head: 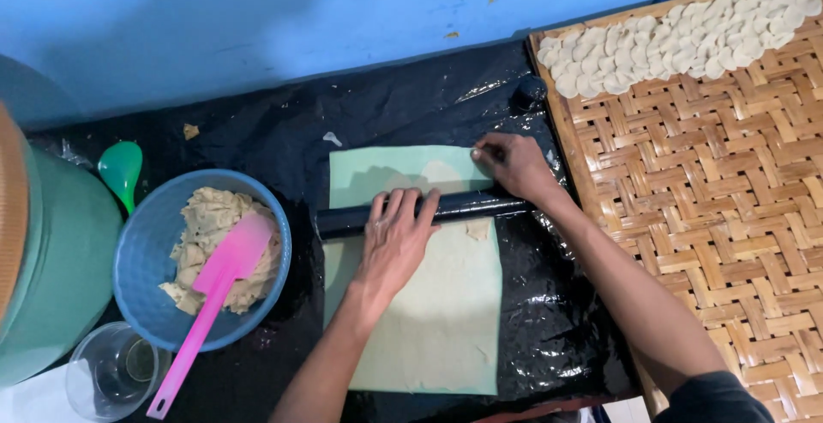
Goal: The person scoops dough from a blue bowl using a pink spatula and places it onto a green sheet. They then use a black rolling pin to flatten the dough into a thin, rectangular sheet. The person repeatedly adds more dough and rolls it out, occasionally scraping excess dough back into the bowl.
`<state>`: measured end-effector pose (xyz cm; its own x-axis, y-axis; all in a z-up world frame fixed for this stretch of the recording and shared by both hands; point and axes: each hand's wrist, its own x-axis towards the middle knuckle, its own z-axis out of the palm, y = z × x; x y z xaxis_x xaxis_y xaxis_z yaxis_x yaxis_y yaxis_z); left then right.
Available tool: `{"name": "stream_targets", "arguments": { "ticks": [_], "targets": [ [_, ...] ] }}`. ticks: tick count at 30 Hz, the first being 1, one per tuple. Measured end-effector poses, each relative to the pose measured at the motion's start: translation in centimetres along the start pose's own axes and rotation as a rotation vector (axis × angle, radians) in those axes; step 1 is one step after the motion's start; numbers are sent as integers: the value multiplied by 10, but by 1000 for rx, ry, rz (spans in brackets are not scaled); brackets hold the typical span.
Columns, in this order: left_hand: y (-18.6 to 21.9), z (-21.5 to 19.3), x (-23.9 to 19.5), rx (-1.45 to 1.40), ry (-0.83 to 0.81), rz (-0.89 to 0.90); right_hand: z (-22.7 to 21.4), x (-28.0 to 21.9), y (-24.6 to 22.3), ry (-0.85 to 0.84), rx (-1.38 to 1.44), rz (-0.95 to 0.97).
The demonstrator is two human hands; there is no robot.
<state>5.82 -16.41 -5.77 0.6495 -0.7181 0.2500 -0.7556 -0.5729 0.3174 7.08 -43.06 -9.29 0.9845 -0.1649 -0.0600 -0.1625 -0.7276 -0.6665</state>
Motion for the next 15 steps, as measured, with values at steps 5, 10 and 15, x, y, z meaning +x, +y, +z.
{"name": "stream_targets", "arguments": {
  "ticks": [5,10,15],
  "targets": [
    [2,-3,-5,-7,-45,23,-9,-16,-27,91,25,103],
    [9,0,-8,-68,-52,39,-24,-55,-46,198,-137,-6],
    [9,3,-4,-122,-84,11,-17,-82,-27,143,-243,-116]
  ]
}}
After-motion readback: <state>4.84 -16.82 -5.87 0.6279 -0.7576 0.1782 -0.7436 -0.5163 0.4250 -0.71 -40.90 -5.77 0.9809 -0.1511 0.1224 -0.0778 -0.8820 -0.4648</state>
